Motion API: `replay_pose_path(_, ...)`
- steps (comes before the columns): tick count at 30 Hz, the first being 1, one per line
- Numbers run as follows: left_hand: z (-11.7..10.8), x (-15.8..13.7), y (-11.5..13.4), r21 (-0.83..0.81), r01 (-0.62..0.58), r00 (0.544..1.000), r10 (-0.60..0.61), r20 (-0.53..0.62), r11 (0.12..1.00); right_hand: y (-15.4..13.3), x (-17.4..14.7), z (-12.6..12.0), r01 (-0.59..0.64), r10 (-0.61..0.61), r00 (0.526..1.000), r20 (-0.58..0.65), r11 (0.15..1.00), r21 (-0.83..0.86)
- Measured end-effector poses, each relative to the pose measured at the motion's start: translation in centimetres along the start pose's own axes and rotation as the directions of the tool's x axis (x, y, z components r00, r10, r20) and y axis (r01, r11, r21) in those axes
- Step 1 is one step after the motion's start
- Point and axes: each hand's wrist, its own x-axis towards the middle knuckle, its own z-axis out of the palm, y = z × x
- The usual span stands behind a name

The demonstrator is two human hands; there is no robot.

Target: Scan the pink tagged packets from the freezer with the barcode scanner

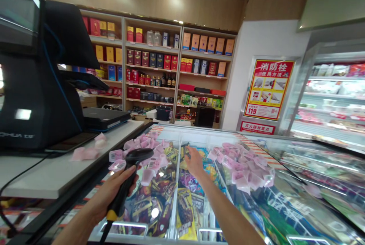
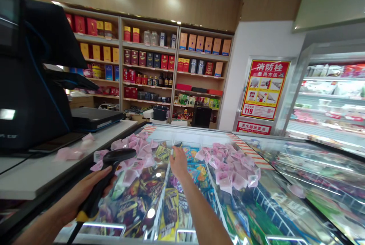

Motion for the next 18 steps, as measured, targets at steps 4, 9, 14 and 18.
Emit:
replay_pose_path(4,0.0,-0.5,0.0,-0.015,-0.032,0.999,0.032,-0.01,0.999,-3.7,0.8,3.5,0.154,-0.174,0.957,0.233,0.983,0.103)
replay_pose_path(9,0.2,-0.6,0.0,-0.004,-0.041,0.999,0.041,0.016,0.999,-5.2,1.3,5.3,0.159,-0.191,0.921,0.341,0.98,0.119)
replay_pose_path(14,0.0,0.0,-0.7,0.036,-0.031,0.997,0.029,0.075,0.999,-3.5,1.2,5.0,0.011,-0.067,0.958,0.278,0.98,0.196)
replay_pose_path(18,0.3,0.0,-1.2,0.068,-0.028,0.989,0.018,0.148,0.997,-0.6,1.1,3.8,-0.314,0.25,0.949,0.191,0.746,0.587)
